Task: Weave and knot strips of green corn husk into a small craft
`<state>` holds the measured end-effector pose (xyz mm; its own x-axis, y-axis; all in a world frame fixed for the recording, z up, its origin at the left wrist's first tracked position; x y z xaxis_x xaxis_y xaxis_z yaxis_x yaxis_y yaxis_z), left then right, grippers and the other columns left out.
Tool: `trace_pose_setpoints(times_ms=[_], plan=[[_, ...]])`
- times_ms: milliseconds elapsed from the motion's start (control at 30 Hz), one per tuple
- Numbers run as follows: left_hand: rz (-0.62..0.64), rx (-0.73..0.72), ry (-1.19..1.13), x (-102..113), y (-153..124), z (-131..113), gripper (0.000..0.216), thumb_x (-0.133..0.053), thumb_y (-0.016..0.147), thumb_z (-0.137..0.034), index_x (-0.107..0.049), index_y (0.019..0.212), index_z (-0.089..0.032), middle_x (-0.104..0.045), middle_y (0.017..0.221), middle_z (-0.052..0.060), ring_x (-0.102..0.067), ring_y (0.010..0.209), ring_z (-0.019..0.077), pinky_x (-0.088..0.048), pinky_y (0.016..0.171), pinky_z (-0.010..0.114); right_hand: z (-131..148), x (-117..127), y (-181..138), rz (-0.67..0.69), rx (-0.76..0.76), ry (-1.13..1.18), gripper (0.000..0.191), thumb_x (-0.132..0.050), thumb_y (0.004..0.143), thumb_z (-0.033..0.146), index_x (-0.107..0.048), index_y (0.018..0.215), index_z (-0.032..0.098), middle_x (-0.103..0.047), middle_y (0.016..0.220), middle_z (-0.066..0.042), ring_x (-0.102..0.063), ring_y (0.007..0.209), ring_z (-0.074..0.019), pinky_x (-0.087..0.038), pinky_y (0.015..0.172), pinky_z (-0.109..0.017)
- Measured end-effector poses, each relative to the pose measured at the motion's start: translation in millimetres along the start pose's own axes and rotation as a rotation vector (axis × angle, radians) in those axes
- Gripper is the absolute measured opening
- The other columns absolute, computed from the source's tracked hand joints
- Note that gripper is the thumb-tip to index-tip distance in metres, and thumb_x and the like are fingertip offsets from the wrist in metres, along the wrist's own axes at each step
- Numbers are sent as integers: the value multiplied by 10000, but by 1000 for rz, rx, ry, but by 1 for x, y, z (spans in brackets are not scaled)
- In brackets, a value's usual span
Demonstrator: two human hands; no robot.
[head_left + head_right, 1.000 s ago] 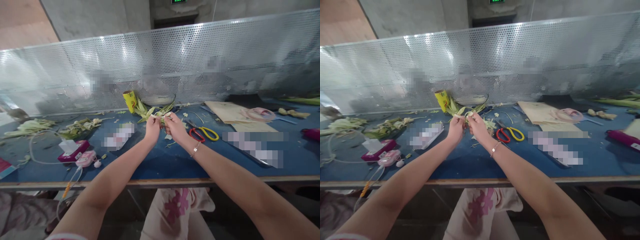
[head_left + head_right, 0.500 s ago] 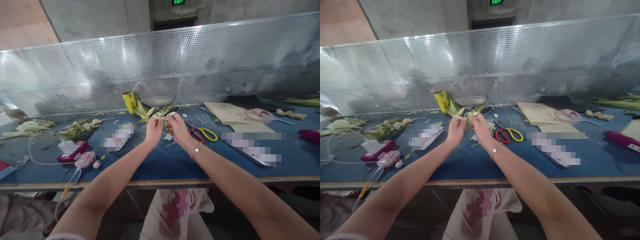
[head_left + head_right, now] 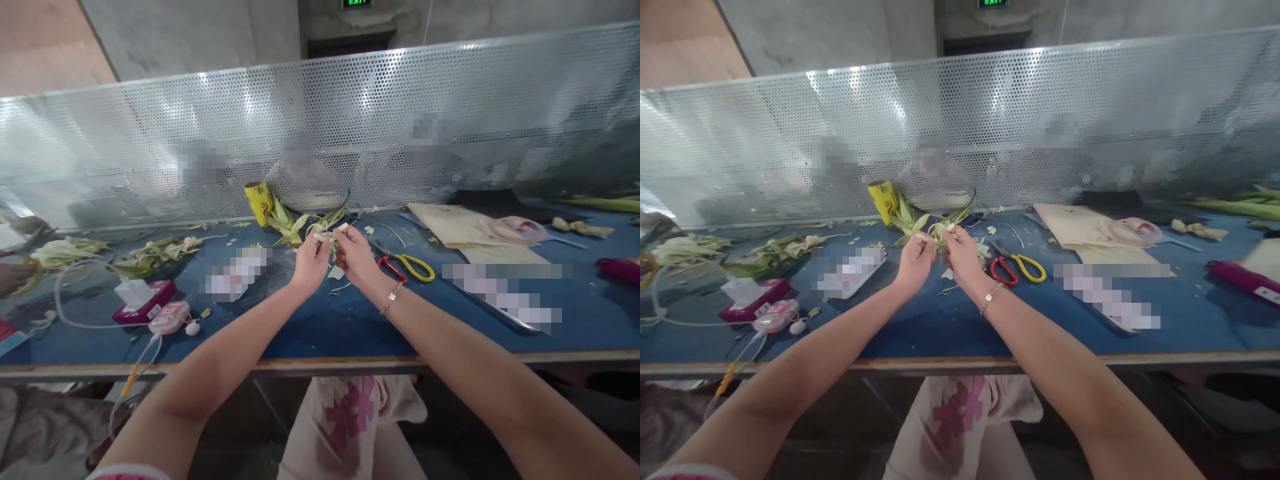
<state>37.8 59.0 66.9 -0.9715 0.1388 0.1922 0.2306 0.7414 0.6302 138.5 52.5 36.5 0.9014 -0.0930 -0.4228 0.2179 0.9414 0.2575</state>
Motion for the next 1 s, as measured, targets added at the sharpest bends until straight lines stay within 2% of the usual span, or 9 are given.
trace_pose_setpoints(times_ms=[233, 433, 667, 833, 1000], plan=[[40, -60, 121, -2, -5, -14, 194, -535, 836, -246, -437, 674, -202, -433, 534, -43, -390, 493, 87, -309, 530, 238, -3, 3, 0, -11, -14, 10, 321, -649, 743, 382, -370, 697, 231, -244, 438, 124, -184, 359, -38, -118, 366, -194], [39, -47, 92, -2, -4, -16, 198, -581, 813, -254, -458, 669, -197, -442, 534, -44, -400, 492, 80, -318, 530, 233, -1, 4, 0, -27, -5, 13, 327, -645, 743, 382, -361, 689, 231, -234, 447, 121, -186, 362, -39, -120, 367, -192], [-21, 112, -181, -1, 1, 11, 226, -512, 865, -338, -425, 712, -195, -409, 493, -74, -403, 450, 63, -361, 495, 208, 10, 2, 8, 118, 49, -137, 332, -644, 755, 433, -375, 716, 241, -210, 456, 125, -157, 360, -38, -108, 378, -200], [-19, 149, -133, 3, 1, 14, 247, -530, 863, -354, -448, 701, -187, -469, 492, -58, -426, 451, 56, -355, 481, 193, 4, 5, 11, 154, 3, -225, 306, -603, 769, 408, -365, 681, 237, -288, 451, 104, -210, 365, -51, -122, 386, -206], [-41, 143, -126, 9, 2, 9, 188, -555, 844, -281, -460, 712, -187, -498, 539, -58, -463, 479, 59, -386, 510, 197, 2, 1, 9, 244, -4, -372, 246, -520, 744, 276, -385, 550, 208, -319, 470, 54, -247, 410, -69, -161, 416, -234]])
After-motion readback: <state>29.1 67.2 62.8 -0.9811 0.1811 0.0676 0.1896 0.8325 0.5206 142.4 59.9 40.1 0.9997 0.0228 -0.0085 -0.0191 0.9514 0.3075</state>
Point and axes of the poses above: each hand's wrist, its own y-axis towards the middle knuckle, its own x-axis out of the back of the hand, z = x × y, the point moved 10 cm from there along y, towards the middle knuckle
